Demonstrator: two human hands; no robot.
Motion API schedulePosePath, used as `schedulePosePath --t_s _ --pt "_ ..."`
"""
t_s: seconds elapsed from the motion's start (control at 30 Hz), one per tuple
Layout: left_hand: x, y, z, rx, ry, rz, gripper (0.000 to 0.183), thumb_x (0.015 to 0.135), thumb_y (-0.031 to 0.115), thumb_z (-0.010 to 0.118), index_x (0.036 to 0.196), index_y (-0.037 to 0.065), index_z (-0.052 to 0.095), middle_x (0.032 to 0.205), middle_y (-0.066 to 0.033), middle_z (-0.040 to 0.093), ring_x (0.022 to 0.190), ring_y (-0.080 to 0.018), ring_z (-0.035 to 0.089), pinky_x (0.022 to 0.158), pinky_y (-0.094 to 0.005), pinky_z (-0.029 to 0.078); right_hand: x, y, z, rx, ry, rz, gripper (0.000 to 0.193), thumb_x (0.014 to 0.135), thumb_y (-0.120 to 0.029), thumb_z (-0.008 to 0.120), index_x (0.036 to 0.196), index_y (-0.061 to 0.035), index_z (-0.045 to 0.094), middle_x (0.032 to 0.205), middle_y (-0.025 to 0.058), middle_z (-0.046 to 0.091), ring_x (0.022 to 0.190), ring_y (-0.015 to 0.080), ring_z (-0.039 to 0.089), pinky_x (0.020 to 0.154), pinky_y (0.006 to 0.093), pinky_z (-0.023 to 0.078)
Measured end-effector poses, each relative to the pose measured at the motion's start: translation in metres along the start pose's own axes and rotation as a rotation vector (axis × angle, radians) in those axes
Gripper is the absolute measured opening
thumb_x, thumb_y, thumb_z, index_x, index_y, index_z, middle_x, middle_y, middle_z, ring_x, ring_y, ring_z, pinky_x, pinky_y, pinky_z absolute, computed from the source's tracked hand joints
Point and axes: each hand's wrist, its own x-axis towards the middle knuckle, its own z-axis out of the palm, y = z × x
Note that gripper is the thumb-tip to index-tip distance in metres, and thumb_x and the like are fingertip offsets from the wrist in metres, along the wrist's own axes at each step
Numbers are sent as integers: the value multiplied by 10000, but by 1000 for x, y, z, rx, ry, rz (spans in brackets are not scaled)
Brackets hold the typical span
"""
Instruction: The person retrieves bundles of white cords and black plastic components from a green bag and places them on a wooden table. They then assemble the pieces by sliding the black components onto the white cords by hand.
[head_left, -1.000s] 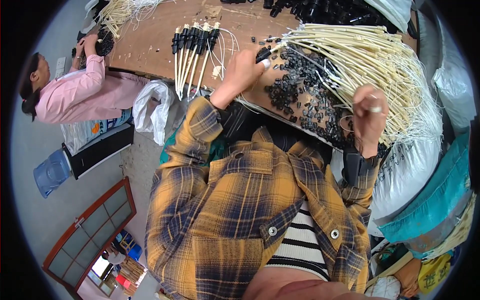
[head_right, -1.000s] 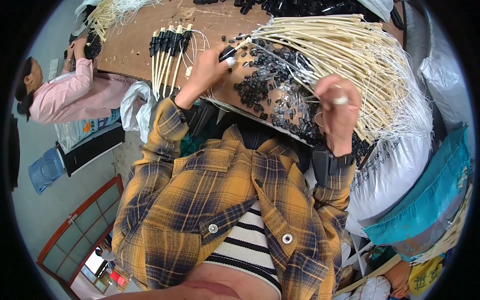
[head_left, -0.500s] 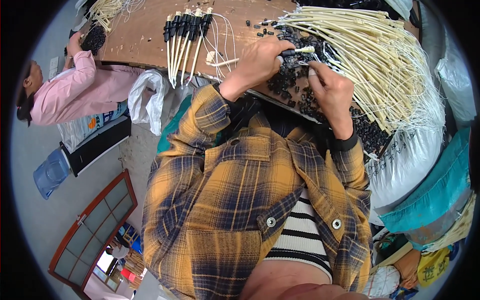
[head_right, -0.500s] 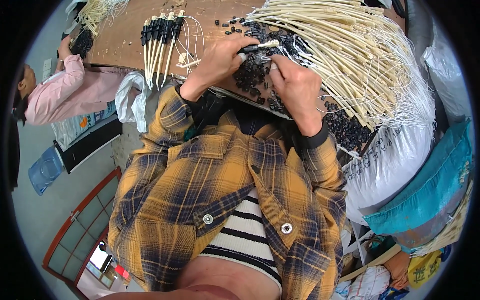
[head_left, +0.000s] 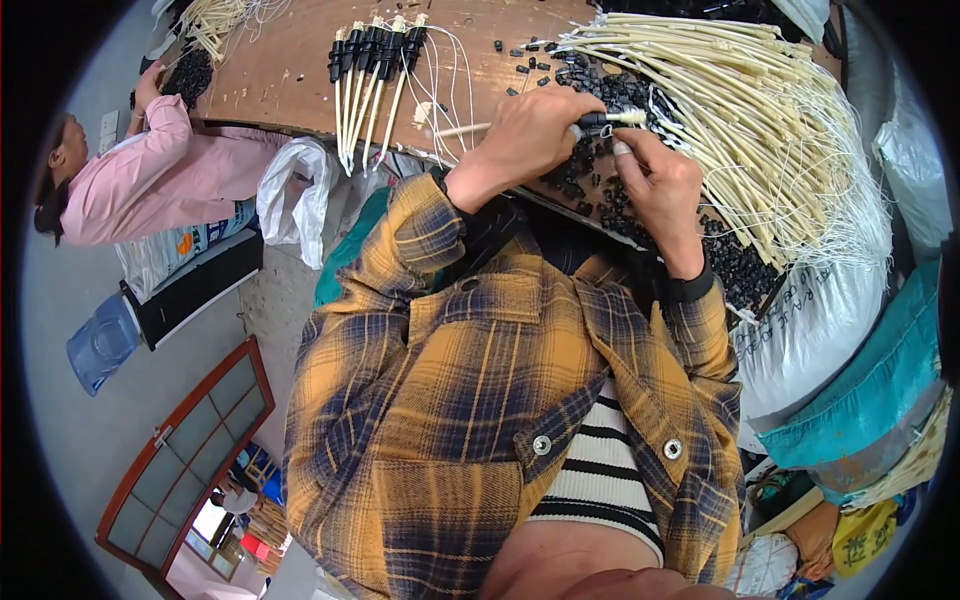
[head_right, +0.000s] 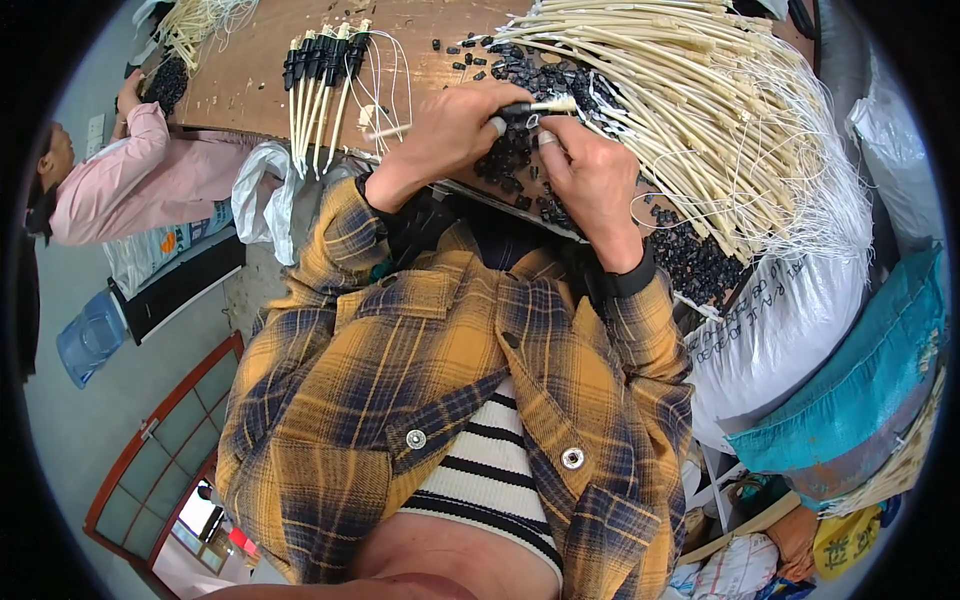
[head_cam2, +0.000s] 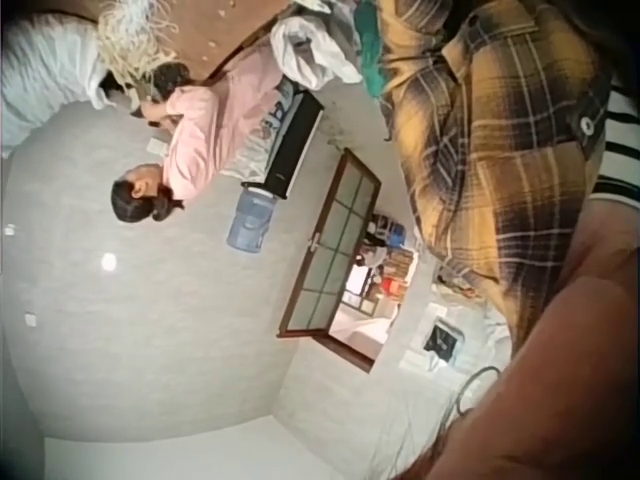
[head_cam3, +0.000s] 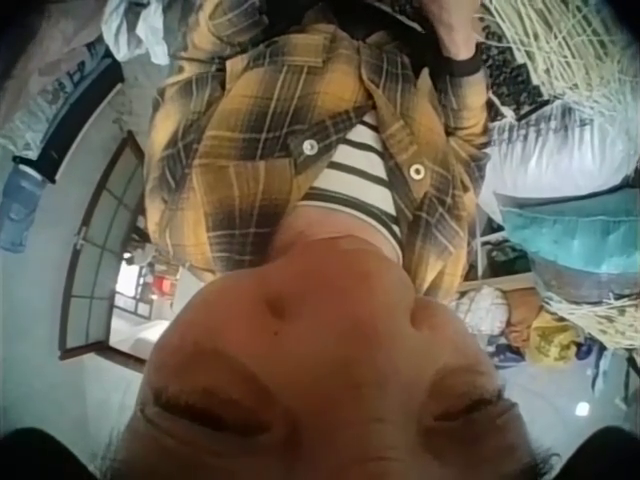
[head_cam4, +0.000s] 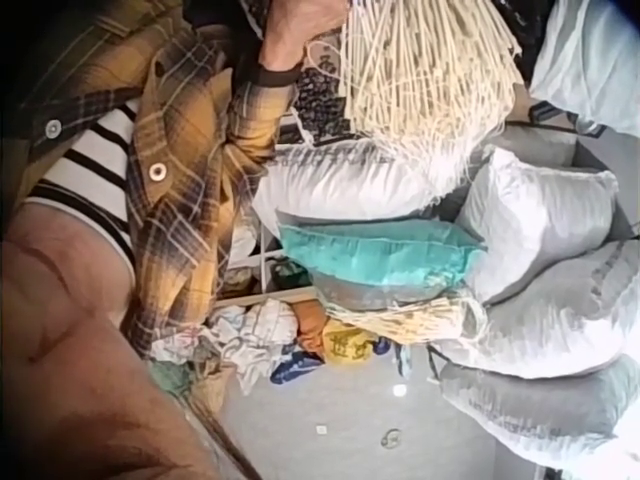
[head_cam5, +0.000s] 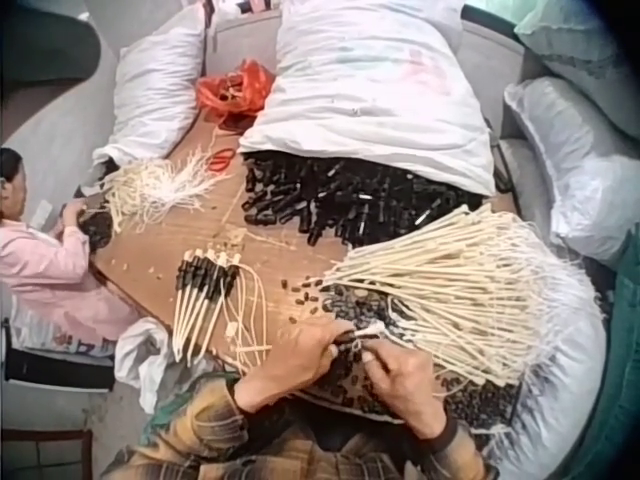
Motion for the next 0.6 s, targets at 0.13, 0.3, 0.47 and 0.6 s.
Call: schedulePosePath --t_s 0.13,0.3,0.47,0.6 --pt "11 6 1 -351 -25 -192 272 751 51 577 1008 78 663 878 -126 674 844 -307 639 690 -397 496 -1 2 2 103 46 16 131 816 -122 667 933 -79 707 726 102 679 572 228 643 522 301 489" --pt "9 -1 0 -168 4 -71 283 746 33 568 1019 54 641 888 -145 670 855 -332 636 702 -414 500 -1 -2 -5 118 40 33 142 812 -90 684 946 -47 705 683 82 672 548 143 622 520 257 475" --pt "1 -9 2 79 69 67 326 715 -27 533 1007 63 644 871 -139 663 857 -333 634 699 -428 504 1 0 -9 11 64 26 134 807 -88 680 935 -57 707 696 87 675 547 147 624 520 262 480" --pt "1 -3 -2 112 -29 67 375 716 -39 562 1075 57 611 959 -135 646 921 -341 609 769 -422 484 2 2 -5 9 81 6 127 803 -92 676 923 -65 707 699 93 674 556 169 638 518 275 481"
